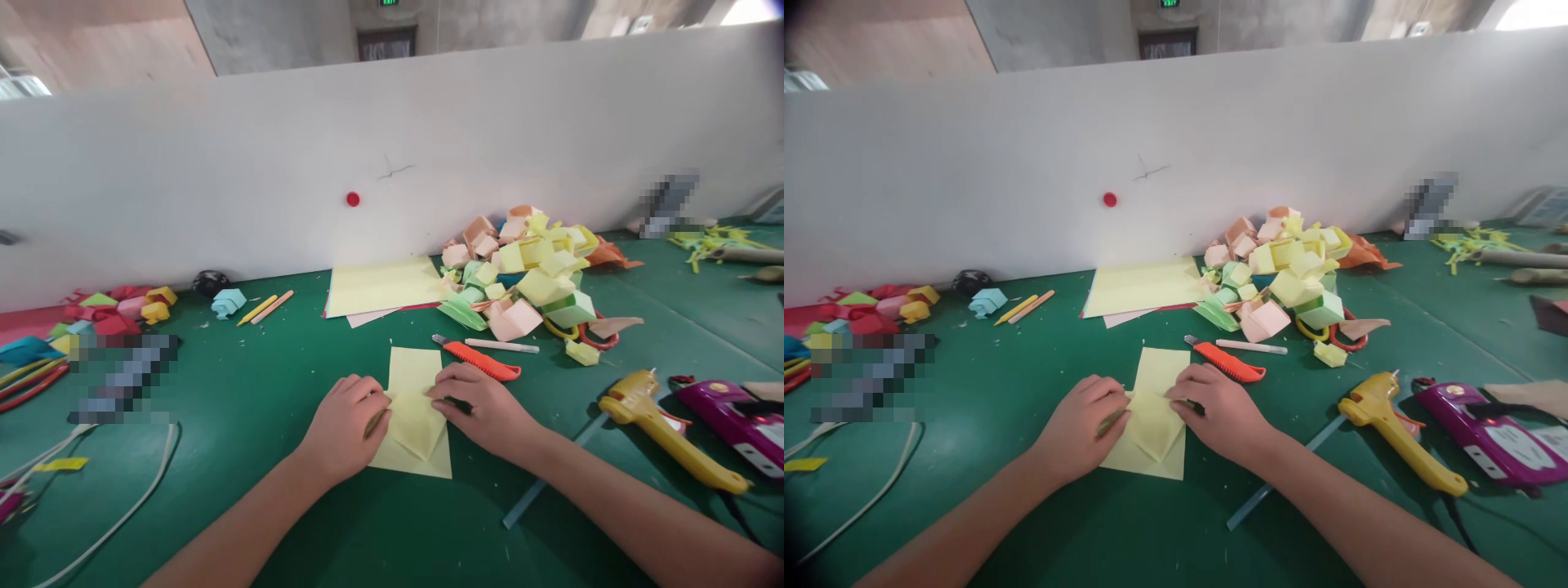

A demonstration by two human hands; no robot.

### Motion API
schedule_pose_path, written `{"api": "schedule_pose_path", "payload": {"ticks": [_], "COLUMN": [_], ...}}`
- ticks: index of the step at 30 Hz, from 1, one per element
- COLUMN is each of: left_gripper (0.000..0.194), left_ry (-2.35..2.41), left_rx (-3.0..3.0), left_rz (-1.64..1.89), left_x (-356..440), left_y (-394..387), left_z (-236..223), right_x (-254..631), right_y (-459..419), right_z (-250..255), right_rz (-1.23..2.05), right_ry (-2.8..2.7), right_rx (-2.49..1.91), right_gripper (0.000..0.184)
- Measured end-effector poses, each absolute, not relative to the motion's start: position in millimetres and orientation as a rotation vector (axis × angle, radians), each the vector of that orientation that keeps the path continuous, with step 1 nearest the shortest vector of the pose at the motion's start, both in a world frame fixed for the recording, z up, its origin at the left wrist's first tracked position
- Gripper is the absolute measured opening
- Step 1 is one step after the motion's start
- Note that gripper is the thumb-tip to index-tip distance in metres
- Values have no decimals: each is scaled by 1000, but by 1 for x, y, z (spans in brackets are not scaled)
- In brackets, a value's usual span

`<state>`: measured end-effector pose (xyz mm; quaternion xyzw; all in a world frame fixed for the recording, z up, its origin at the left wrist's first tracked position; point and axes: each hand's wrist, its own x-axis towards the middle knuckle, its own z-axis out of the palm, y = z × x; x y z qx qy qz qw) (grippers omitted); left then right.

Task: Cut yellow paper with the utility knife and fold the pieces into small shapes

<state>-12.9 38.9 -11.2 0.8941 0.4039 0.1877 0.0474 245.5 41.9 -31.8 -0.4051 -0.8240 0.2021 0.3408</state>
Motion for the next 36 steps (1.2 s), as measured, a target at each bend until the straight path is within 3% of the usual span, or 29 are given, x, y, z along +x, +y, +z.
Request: {"api": "schedule_pose_path", "payload": {"ticks": [13, 22, 31, 36], "left_gripper": [18, 17, 33, 34], "left_ry": [1192, 1194, 910, 925], "left_rx": [2641, 2593, 2797, 2740], "left_rz": [552, 603, 619, 589], "left_x": [-15, -15, -17, -17], "left_y": [47, 49, 44, 44], "left_z": [-19, -18, -19, -18], "right_x": [244, 244, 247, 246], "right_y": [40, 38, 37, 34], "right_z": [-28, -37, -40, -36], "right_rz": [570, 454, 355, 329], "right_ry": [-2276, -2298, -2409, -2487], "right_rx": [-1163, -1021, -902, -839], "right_gripper": [11, 24, 43, 43]}}
